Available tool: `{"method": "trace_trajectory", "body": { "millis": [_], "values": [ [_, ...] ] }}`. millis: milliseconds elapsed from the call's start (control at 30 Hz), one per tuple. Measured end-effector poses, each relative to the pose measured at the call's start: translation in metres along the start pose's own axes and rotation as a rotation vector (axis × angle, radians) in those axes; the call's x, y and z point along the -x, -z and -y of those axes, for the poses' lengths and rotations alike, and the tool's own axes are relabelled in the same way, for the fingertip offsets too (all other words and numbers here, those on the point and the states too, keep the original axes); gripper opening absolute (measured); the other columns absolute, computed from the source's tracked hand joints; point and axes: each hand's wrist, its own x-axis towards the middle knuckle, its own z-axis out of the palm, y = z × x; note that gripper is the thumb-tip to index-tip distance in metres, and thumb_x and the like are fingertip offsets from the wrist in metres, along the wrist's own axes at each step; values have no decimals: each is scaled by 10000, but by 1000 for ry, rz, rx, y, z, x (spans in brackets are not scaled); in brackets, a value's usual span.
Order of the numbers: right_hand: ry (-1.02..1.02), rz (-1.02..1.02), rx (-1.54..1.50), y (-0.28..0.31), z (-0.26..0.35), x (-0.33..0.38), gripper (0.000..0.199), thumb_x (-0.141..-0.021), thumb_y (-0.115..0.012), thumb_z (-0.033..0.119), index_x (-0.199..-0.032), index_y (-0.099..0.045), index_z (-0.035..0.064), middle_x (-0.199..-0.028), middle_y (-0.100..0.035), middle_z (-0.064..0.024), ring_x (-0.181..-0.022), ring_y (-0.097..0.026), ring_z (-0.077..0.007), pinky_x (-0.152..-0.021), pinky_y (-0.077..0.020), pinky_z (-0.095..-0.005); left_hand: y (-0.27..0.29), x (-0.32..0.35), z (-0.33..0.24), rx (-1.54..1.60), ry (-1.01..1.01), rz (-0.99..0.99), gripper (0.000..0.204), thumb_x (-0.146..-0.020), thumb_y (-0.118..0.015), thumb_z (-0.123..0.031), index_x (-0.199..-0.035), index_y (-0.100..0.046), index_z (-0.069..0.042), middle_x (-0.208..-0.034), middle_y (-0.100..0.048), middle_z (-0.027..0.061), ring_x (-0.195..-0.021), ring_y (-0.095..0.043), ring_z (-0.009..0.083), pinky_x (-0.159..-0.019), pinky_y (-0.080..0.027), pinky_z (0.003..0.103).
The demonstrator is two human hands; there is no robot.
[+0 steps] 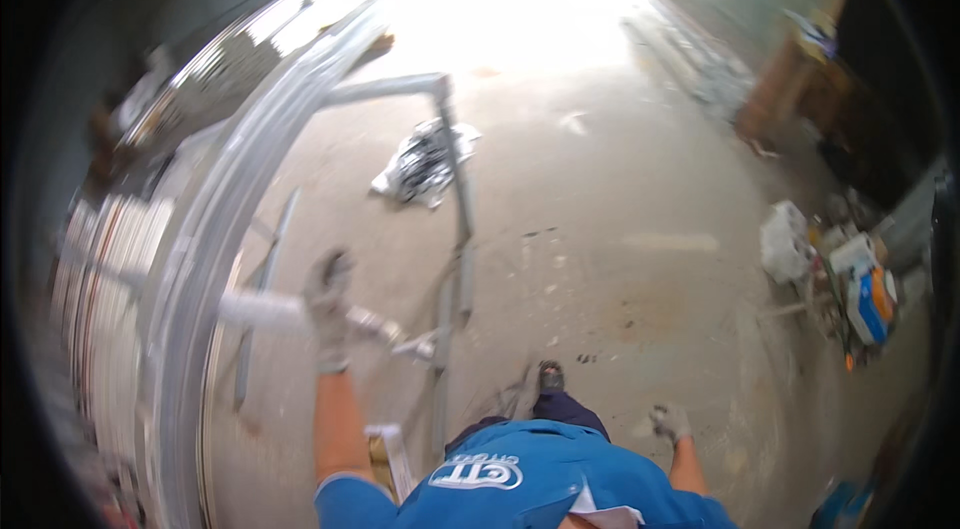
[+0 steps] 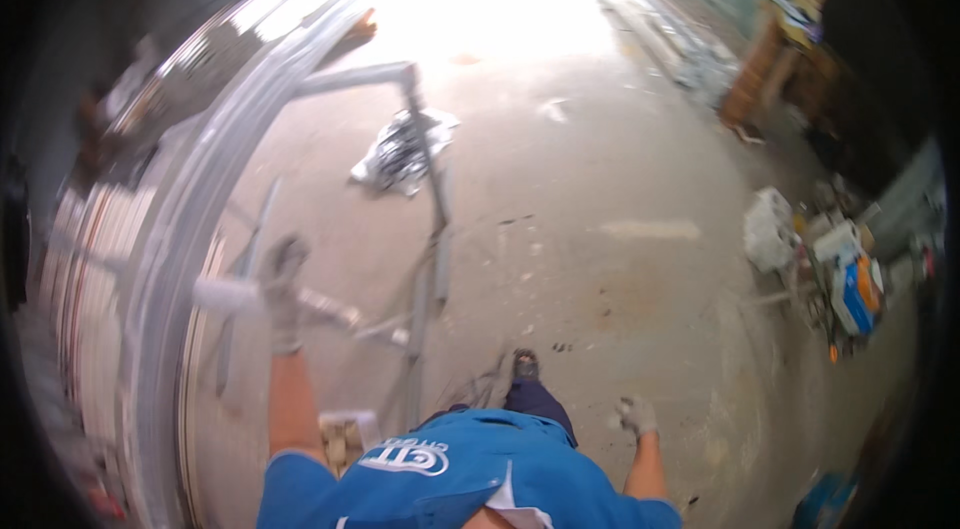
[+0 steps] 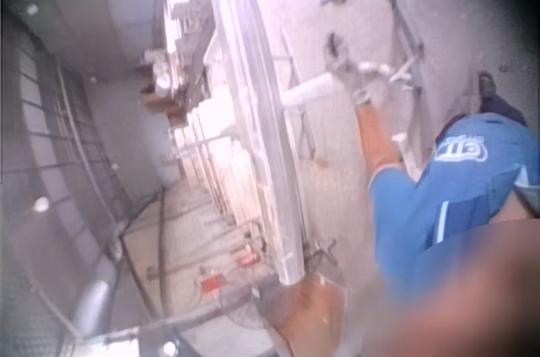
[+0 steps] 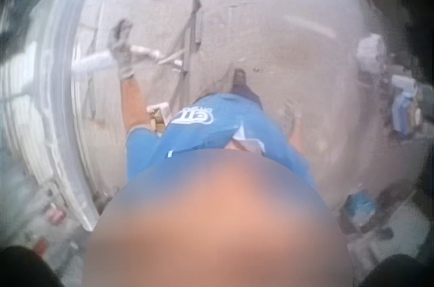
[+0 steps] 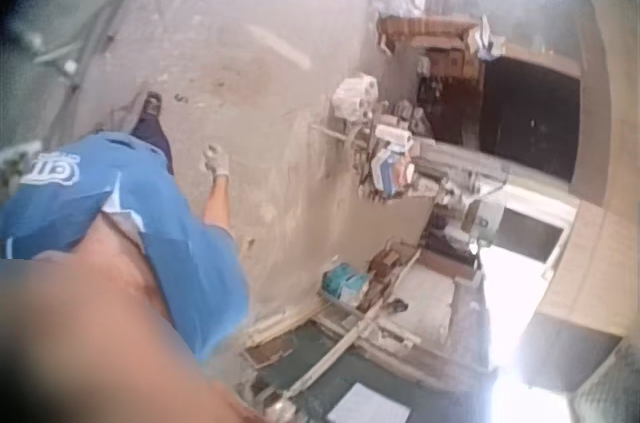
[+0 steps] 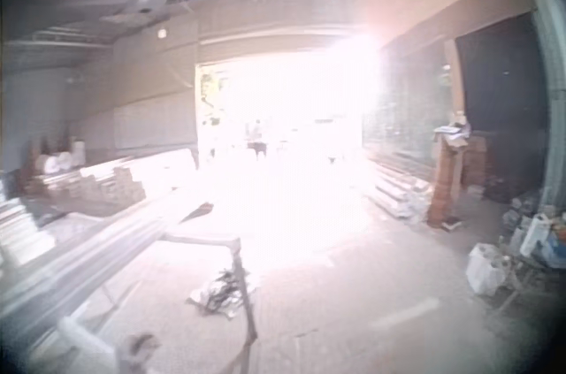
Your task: The person places a document on a long metal frame, then retrieves several rectangular cardboard pieces from a basket and arranges them on the frame. They then use a roll of clear plastic wrap to encase the cardboard pieces, stretching and smoothing the film over the items.
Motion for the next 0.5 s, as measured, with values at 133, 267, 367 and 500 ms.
{"method": "trace_trajectory", "body": {
  "millis": [133, 267, 367, 500],
  "values": [
    [422, -153, 408, 96, 134, -121, 465, -888, -632, 432, -1229, -691, 121, -1259, -665, -169, -1147, -629, -363, -988, -493, -449, -14, -37, -6, 11, 74, -97, 287, -998, -636, -140, -1228, -640, 31, -1089, -672, 71, -989, -648, 142, -891, -518, 249],
    [740, -208, 417, 153, 346, -189, 463, -929, -628, 426, -1274, -646, 118, -1208, -693, -152, -1120, -644, -353, -967, -508, -435, 7, -74, -12, -179, -30, -176, 336, -1020, -616, -193, -1248, -627, 54, -1118, -674, 88, -1024, -638, 169, -931, -502, 289],
    [988, -222, 385, 157, 513, -193, 445, -927, -617, 436, -1280, -650, 169, -1184, -715, -122, -1084, -671, -336, -942, -526, -442, 46, -117, -6, -361, -98, -261, 375, -1031, -592, -218, -1270, -614, 70, -1183, -675, 122, -1087, -630, 206, -979, -483, 321],
    [1289, -123, 435, 125, 694, -153, 404, -930, -625, 383, -1271, -666, 170, -1128, -731, -145, -988, -706, -329, -892, -545, -434, 117, -185, 7, -636, -174, -311, 413, -1042, -558, -255, -1290, -609, 71, -1277, -652, 180, -1177, -612, 261, -1027, -458, 348]
  ]
}}
